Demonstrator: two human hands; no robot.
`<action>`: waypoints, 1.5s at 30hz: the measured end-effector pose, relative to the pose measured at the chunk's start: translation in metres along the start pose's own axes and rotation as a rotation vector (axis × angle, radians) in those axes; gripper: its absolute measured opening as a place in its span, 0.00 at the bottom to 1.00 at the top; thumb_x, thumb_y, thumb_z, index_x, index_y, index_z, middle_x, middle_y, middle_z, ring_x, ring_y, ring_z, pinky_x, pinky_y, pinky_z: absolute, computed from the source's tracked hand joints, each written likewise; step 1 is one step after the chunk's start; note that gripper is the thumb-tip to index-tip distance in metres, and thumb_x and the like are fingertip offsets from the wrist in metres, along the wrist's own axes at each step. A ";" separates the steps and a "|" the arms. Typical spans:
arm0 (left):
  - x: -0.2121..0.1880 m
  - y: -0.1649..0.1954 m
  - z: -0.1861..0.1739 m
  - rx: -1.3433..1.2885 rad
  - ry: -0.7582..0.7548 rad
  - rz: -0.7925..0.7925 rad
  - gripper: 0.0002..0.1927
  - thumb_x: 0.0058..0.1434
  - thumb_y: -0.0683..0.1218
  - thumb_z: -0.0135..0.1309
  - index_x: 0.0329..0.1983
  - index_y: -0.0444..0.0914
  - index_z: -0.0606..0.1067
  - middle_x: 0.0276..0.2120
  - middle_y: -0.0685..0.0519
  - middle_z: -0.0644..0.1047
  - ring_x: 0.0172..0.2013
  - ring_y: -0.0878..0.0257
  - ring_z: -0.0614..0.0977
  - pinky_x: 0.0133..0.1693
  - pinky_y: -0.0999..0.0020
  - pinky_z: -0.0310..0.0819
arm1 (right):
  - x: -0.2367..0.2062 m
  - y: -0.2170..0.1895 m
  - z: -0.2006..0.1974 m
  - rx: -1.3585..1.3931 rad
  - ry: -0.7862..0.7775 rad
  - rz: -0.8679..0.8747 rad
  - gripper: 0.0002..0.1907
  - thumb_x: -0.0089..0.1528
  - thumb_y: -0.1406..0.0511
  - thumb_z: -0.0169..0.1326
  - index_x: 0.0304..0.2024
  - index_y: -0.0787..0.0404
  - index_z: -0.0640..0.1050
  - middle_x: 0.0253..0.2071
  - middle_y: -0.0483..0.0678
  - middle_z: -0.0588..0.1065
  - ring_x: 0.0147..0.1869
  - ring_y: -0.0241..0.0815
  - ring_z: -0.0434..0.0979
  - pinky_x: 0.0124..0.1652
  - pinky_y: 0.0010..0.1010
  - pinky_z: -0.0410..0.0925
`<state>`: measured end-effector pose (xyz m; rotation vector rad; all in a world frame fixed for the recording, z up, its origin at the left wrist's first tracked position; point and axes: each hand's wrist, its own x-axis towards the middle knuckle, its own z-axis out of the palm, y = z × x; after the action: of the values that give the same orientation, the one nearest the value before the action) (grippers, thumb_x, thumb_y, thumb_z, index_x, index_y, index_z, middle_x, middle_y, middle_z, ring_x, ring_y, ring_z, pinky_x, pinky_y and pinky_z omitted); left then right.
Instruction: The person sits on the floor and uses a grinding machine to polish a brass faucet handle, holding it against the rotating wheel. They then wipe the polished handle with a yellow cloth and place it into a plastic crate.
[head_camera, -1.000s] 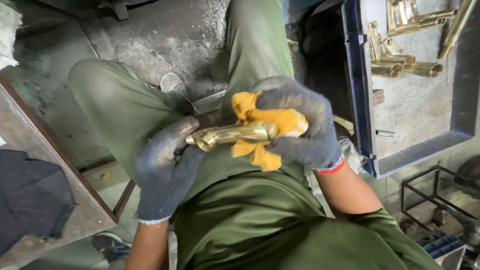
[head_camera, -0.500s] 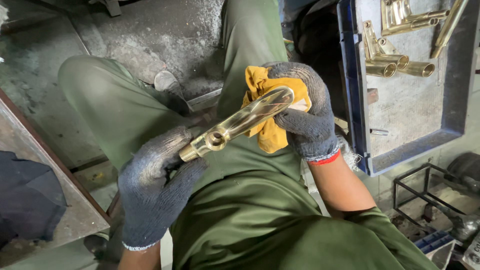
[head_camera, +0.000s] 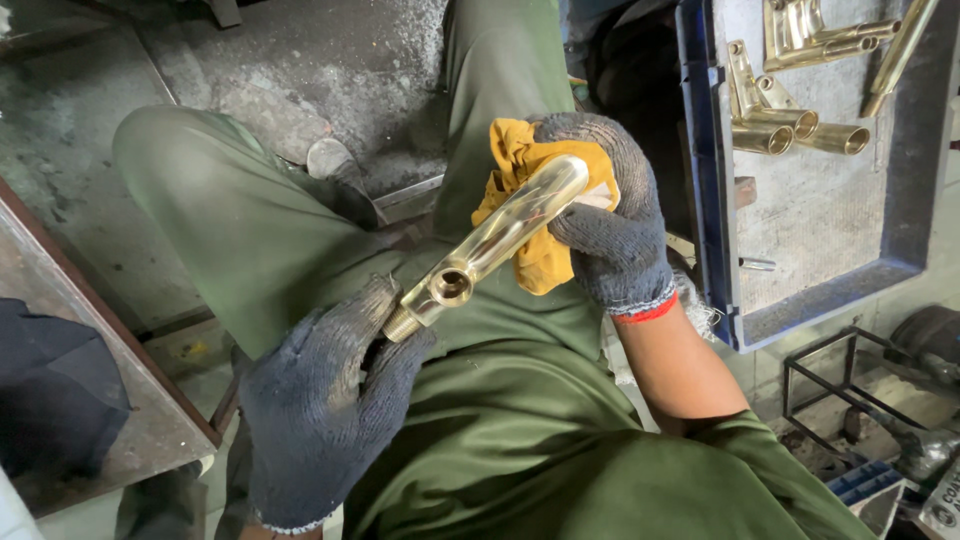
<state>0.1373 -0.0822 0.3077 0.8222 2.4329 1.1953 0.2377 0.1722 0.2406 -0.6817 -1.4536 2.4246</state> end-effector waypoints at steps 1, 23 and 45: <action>0.000 0.000 0.000 0.008 0.000 0.005 0.21 0.56 0.49 0.70 0.47 0.35 0.78 0.33 0.47 0.81 0.31 0.52 0.83 0.33 0.62 0.77 | 0.000 0.000 0.000 0.001 -0.011 -0.004 0.36 0.53 0.70 0.66 0.64 0.70 0.72 0.59 0.56 0.76 0.62 0.47 0.77 0.65 0.37 0.70; 0.000 0.006 0.000 0.066 -0.062 0.038 0.22 0.52 0.52 0.71 0.45 0.37 0.79 0.29 0.48 0.80 0.27 0.52 0.81 0.30 0.60 0.75 | 0.008 0.002 0.005 -0.002 0.014 0.025 0.36 0.53 0.69 0.66 0.63 0.69 0.72 0.62 0.55 0.75 0.62 0.46 0.76 0.65 0.36 0.69; 0.002 0.006 0.000 -0.061 -0.072 0.070 0.23 0.53 0.52 0.71 0.45 0.36 0.78 0.33 0.48 0.82 0.29 0.53 0.83 0.32 0.62 0.77 | 0.006 0.009 -0.001 -0.020 0.082 0.015 0.35 0.55 0.72 0.66 0.65 0.67 0.72 0.61 0.52 0.75 0.63 0.45 0.76 0.67 0.38 0.70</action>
<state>0.1380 -0.0782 0.3121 0.9227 2.3164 1.2370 0.2332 0.1713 0.2302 -0.7888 -1.4478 2.3667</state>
